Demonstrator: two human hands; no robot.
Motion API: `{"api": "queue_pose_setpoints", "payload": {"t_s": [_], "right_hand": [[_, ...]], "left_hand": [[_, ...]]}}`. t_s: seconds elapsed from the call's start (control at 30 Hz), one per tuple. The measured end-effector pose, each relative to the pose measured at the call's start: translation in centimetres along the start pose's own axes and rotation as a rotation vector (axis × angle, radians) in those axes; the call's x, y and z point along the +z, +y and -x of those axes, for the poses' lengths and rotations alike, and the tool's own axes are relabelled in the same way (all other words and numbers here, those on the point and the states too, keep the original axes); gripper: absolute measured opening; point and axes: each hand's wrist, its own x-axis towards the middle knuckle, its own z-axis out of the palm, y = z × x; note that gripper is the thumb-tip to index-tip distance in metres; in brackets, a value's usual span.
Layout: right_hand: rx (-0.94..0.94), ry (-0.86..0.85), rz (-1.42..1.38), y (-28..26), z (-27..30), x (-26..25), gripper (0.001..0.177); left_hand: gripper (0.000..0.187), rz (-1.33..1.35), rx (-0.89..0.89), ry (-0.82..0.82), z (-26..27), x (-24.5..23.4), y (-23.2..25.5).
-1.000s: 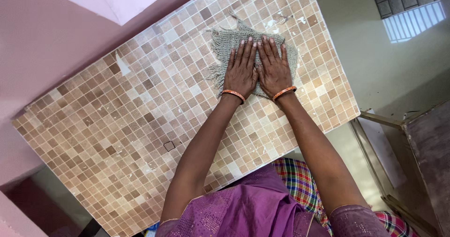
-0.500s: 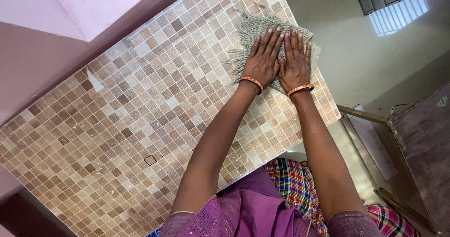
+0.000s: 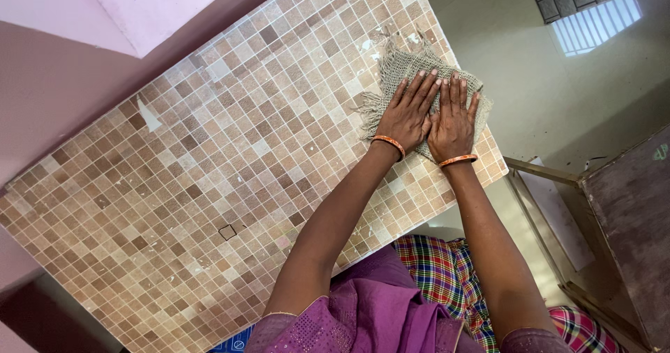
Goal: The person wipes a tiled counter and then a wooden cabinet using a cloth, handling the cloth with both hands.
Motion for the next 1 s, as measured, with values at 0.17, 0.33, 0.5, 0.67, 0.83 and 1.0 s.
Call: {"api": "queue_pose_setpoints", "payload": {"t_s": [0.17, 0.33, 0.5, 0.67, 0.83, 1.0], "right_hand": [[-0.063, -0.029, -0.028, -2.8, 1.7, 1.0, 0.067], [-0.128, -0.038, -0.021, -6.7, 3.3, 2.2, 0.066], [-0.211, -0.08, -0.049, -11.6, 4.6, 3.7, 0.067], [-0.331, -0.124, -0.042, -17.5, 6.3, 4.9, 0.068], [-0.434, -0.146, -0.032, -24.2, 7.7, 6.1, 0.063], [-0.55, -0.183, -0.042, -31.3, 9.5, 7.4, 0.06]], "left_hand": [[0.07, -0.084, -0.045, -0.029, 4.1, -0.7, -0.8], [0.068, 0.018, -0.107, 0.057, 9.1, -1.2, -2.6], [0.067, -0.026, -0.192, 0.089, 15.0, -1.9, -4.8], [0.068, -0.048, -0.302, 0.115, 21.1, -3.0, -7.2], [0.069, -0.05, -0.416, 0.144, 27.6, -4.1, -9.8], [0.069, -0.083, -0.543, 0.162, 34.2, -5.3, -12.7]]}}
